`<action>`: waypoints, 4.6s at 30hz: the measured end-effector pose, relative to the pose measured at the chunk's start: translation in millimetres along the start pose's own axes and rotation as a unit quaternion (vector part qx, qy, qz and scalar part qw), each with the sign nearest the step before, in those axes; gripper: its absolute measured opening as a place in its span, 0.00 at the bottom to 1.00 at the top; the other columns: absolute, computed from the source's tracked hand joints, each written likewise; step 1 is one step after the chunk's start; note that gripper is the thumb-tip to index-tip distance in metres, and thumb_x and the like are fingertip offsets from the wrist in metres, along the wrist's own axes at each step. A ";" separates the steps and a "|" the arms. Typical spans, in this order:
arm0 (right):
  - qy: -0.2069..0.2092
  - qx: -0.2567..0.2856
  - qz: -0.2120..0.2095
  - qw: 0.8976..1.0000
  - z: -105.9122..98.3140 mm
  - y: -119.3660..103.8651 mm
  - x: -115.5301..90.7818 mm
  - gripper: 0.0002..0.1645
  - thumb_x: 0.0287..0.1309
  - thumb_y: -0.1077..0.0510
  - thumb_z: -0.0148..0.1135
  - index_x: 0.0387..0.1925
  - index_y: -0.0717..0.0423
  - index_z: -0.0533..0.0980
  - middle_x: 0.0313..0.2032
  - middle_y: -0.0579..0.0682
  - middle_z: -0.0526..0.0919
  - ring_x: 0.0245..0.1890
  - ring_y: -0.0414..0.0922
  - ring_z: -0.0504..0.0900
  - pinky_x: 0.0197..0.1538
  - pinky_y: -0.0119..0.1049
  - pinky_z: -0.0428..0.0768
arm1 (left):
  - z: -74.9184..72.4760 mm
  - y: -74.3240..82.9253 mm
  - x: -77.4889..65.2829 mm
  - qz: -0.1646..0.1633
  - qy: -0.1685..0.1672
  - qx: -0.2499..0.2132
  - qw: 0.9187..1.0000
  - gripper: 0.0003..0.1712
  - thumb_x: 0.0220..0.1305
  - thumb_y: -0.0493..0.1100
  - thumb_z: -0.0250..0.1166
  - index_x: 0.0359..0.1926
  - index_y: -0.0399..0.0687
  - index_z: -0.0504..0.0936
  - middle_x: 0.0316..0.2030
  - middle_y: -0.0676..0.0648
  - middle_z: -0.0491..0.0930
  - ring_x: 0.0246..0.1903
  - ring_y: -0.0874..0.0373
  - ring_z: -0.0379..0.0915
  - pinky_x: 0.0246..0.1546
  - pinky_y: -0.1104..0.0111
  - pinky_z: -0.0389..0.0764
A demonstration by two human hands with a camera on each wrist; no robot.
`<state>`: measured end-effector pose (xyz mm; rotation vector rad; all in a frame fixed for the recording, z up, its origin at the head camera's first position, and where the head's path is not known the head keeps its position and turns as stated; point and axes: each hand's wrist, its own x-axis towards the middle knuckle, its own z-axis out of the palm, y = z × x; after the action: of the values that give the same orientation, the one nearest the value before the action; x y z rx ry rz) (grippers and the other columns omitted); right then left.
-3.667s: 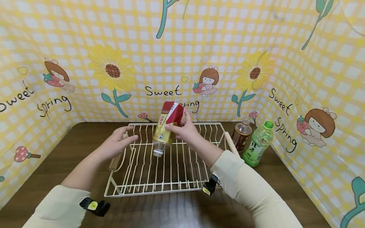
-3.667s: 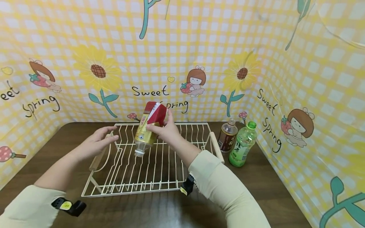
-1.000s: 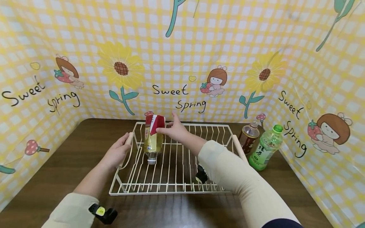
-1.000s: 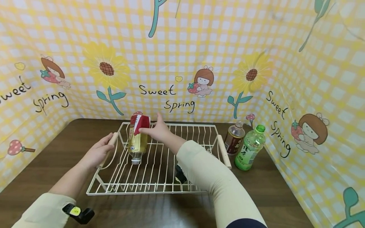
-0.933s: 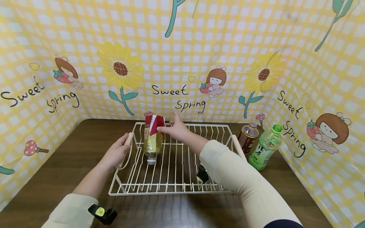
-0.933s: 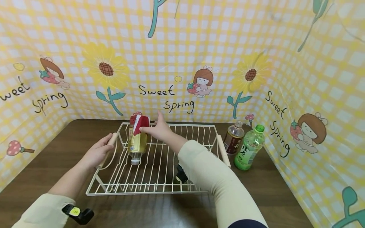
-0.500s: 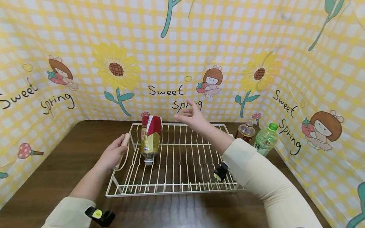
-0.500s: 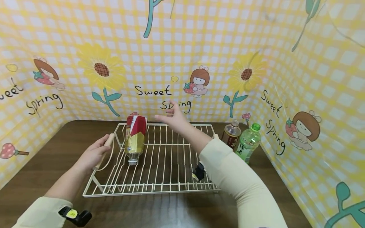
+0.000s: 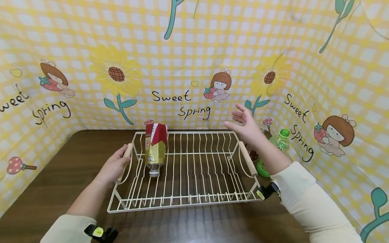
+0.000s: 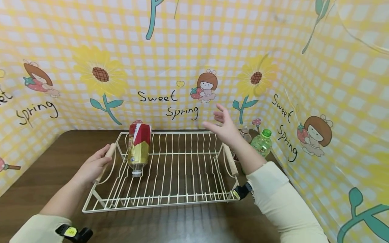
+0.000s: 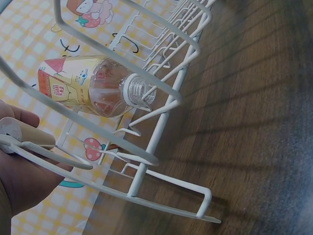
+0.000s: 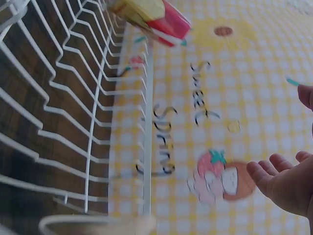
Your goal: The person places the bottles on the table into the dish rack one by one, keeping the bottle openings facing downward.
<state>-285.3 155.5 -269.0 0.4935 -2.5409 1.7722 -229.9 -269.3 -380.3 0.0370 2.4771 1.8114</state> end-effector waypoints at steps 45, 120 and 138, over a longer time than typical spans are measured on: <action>0.294 -0.057 0.049 0.953 -70.4 150.9 -70.5 0.64 0.51 0.61 0.72 0.77 0.51 0.39 0.73 0.65 0.53 0.71 0.62 0.57 0.72 0.58 0.59 | 0.0 -3.4 -1.0 -0.022 -0.006 0.003 1.000 0.38 0.75 0.35 0.40 0.75 0.36 0.29 0.76 0.35 0.27 0.75 0.38 0.27 0.74 0.48 0.37; 0.071 -0.147 -0.089 0.983 7.3 -8.6 -4.4 0.60 0.49 0.57 0.75 0.77 0.37 0.49 0.66 0.61 0.62 0.58 0.56 0.68 0.57 0.54 0.77 | 13.4 78.7 -5.0 0.075 -0.028 0.073 0.994 0.45 0.74 0.48 0.53 0.77 0.37 0.37 0.77 0.34 0.37 0.76 0.35 0.33 0.72 0.40 0.47; -0.064 -0.252 -0.112 0.959 64.9 4.3 -0.2 0.61 0.44 0.54 0.78 0.76 0.40 0.54 0.68 0.57 0.66 0.64 0.56 0.68 0.61 0.56 0.74 | 71.8 104.4 4.9 0.110 -0.106 0.032 0.988 0.50 0.67 0.47 0.64 0.77 0.43 0.43 0.77 0.37 0.46 0.76 0.40 0.43 0.74 0.49 0.52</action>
<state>-275.0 97.5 -296.4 0.8428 -2.7399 0.9934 -232.0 -169.0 -302.8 0.4970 2.4600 1.6966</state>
